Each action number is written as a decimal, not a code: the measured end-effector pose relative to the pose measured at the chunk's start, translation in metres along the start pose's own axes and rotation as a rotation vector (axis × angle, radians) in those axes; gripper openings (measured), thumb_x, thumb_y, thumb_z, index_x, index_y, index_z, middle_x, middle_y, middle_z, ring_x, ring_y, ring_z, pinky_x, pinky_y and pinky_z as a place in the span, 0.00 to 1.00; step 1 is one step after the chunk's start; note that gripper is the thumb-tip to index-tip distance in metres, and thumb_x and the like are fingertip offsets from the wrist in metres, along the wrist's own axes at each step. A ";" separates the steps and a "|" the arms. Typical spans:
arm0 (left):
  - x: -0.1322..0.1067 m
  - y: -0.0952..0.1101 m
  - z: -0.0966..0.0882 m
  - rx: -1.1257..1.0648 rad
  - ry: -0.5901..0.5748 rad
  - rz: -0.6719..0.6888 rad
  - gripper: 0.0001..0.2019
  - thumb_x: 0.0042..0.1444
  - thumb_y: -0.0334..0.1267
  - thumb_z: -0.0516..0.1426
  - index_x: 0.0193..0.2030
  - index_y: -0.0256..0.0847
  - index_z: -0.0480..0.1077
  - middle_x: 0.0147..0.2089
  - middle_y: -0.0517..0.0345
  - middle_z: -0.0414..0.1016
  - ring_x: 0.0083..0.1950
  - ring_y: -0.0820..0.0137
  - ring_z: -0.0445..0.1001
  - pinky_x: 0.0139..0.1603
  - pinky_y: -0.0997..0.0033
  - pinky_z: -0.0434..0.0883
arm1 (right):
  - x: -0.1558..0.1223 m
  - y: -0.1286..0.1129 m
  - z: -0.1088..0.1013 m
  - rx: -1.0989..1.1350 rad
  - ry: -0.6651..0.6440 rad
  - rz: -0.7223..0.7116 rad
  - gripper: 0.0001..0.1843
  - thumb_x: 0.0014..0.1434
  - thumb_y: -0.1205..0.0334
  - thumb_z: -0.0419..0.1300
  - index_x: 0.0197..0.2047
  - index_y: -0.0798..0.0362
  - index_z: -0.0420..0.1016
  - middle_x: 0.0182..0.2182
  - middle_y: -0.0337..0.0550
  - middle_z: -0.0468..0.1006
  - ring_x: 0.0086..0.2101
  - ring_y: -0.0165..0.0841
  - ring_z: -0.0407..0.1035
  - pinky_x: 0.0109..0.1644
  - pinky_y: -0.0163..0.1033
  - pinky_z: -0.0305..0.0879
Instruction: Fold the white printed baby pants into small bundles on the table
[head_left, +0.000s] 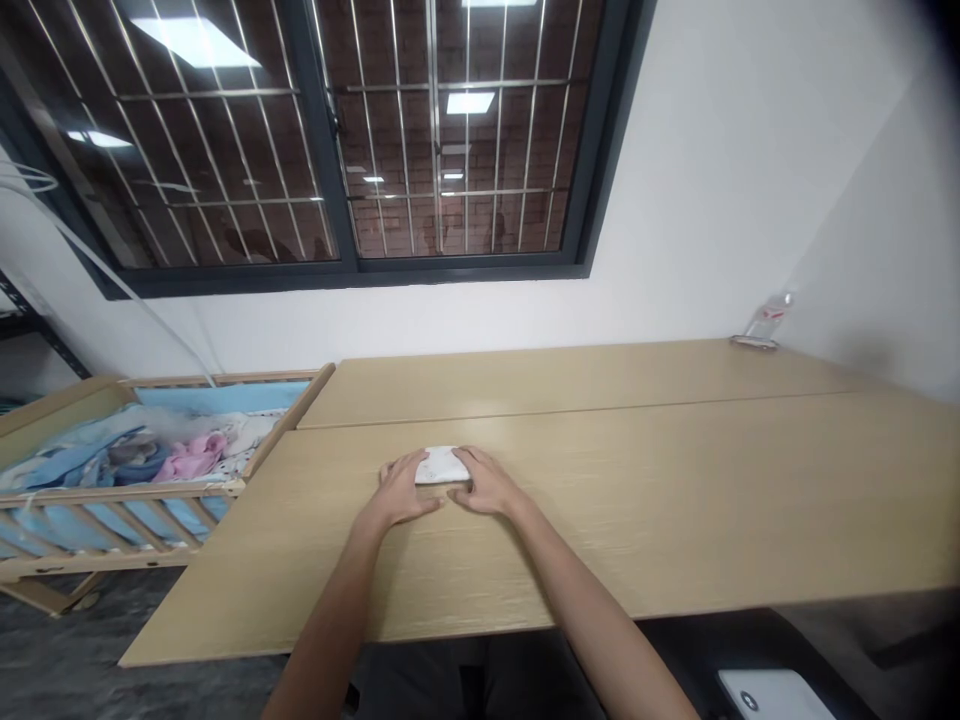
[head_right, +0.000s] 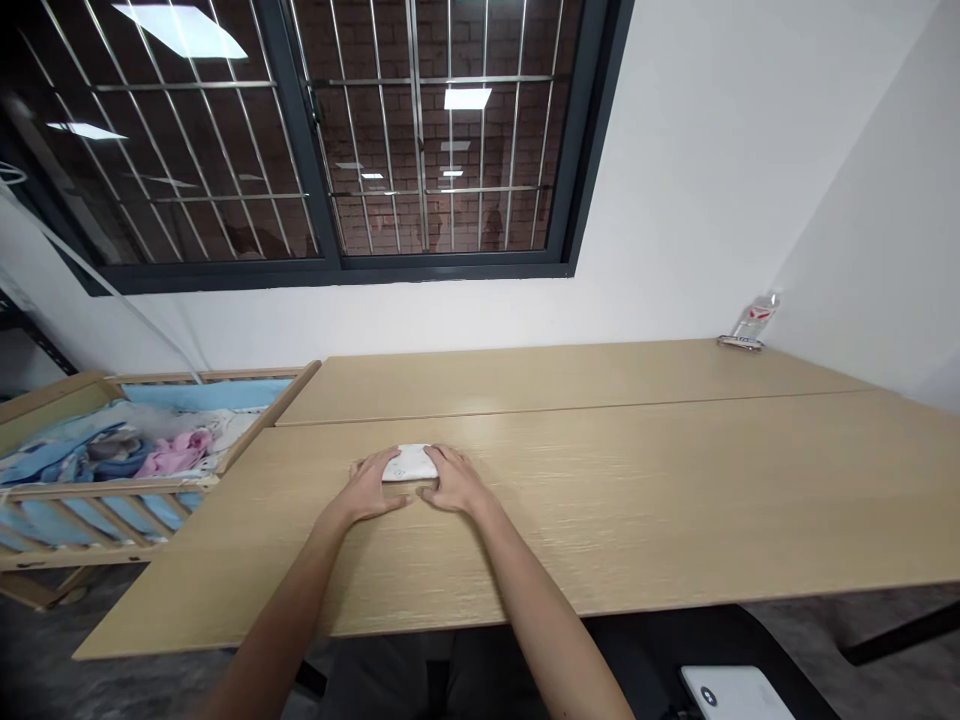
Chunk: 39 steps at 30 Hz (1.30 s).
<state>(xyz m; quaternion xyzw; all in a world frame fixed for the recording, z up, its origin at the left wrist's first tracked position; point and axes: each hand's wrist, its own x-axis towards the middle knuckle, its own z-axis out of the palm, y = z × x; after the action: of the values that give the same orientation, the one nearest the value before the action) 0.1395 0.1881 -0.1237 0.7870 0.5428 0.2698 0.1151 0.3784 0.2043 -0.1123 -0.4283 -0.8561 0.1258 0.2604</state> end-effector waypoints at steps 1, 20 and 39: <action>0.001 0.000 0.002 -0.009 0.013 -0.007 0.36 0.53 0.48 0.66 0.67 0.43 0.63 0.68 0.46 0.70 0.69 0.53 0.65 0.70 0.48 0.56 | 0.001 0.004 0.002 0.025 0.005 -0.008 0.37 0.54 0.60 0.65 0.66 0.54 0.65 0.62 0.57 0.69 0.59 0.49 0.65 0.64 0.52 0.60; -0.008 0.032 -0.011 -0.442 0.193 -0.306 0.30 0.59 0.44 0.60 0.65 0.37 0.56 0.35 0.58 0.78 0.32 0.66 0.79 0.34 0.69 0.74 | 0.048 0.017 -0.019 0.778 0.259 0.281 0.28 0.54 0.55 0.66 0.55 0.49 0.62 0.29 0.32 0.74 0.28 0.32 0.70 0.30 0.34 0.66; -0.045 0.097 -0.003 0.151 0.043 -0.391 0.24 0.67 0.50 0.48 0.59 0.32 0.66 0.58 0.30 0.73 0.63 0.45 0.71 0.61 0.49 0.66 | 0.056 0.011 -0.013 0.158 0.092 0.058 0.20 0.71 0.53 0.51 0.58 0.55 0.72 0.55 0.56 0.76 0.55 0.41 0.71 0.60 0.47 0.66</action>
<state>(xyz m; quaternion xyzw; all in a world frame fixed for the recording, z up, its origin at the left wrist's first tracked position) 0.2030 0.1096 -0.0884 0.6673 0.7061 0.2174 0.0943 0.3649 0.2554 -0.0875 -0.4364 -0.8179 0.1805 0.3287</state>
